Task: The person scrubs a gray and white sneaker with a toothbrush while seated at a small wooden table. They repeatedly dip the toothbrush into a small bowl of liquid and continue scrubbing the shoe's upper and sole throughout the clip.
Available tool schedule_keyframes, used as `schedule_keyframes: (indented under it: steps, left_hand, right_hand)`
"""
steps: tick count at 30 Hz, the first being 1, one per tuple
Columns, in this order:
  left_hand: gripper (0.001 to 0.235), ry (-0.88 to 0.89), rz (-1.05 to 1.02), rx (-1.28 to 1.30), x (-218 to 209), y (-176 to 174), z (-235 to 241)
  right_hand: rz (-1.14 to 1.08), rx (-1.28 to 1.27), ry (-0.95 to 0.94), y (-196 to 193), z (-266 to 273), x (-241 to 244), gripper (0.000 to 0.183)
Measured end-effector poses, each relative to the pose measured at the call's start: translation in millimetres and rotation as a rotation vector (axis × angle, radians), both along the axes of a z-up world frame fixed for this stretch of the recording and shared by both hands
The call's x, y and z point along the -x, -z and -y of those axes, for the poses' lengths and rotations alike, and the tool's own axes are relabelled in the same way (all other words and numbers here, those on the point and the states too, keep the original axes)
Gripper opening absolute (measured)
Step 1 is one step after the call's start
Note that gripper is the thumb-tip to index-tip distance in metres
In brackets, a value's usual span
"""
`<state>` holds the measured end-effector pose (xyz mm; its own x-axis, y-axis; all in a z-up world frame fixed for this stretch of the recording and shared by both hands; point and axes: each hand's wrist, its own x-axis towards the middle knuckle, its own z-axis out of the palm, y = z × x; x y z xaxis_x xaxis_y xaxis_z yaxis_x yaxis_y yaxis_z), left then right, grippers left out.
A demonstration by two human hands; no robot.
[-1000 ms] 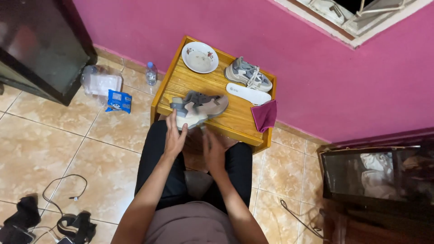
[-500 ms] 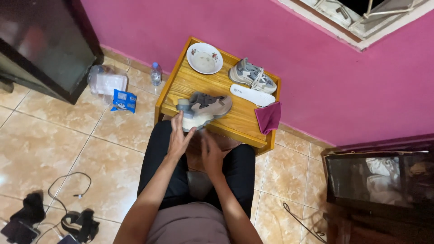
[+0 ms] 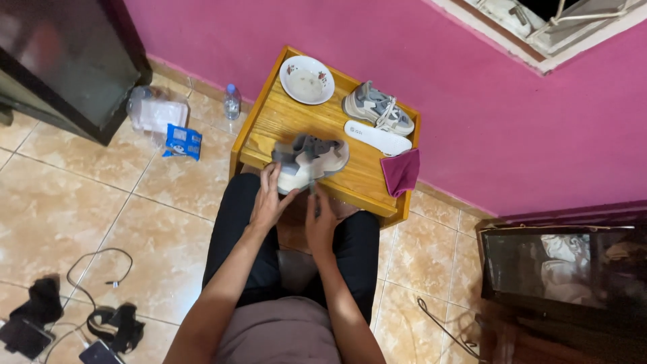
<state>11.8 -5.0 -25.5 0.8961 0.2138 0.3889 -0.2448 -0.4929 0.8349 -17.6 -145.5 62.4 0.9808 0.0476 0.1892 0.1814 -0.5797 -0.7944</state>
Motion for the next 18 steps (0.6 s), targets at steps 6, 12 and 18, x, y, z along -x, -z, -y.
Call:
schedule_keyframes:
  steps: [6, 12, 18]
  left_hand:
    - [0.083, 0.018, -0.007, -0.008, 6, 2, 3]
    - [0.084, -0.005, 0.022, -0.035, 2, 19, 2]
    - [0.081, -0.039, 0.17, -0.244, 4, -6, 7]
  right_hand:
    - [-0.017, -0.074, 0.027, -12, 2, 7, 0.034]
    - [-0.059, -0.096, -0.056, -26, -11, 39, 0.037]
    - [0.119, 0.093, -0.043, -33, -9, 33, 0.033]
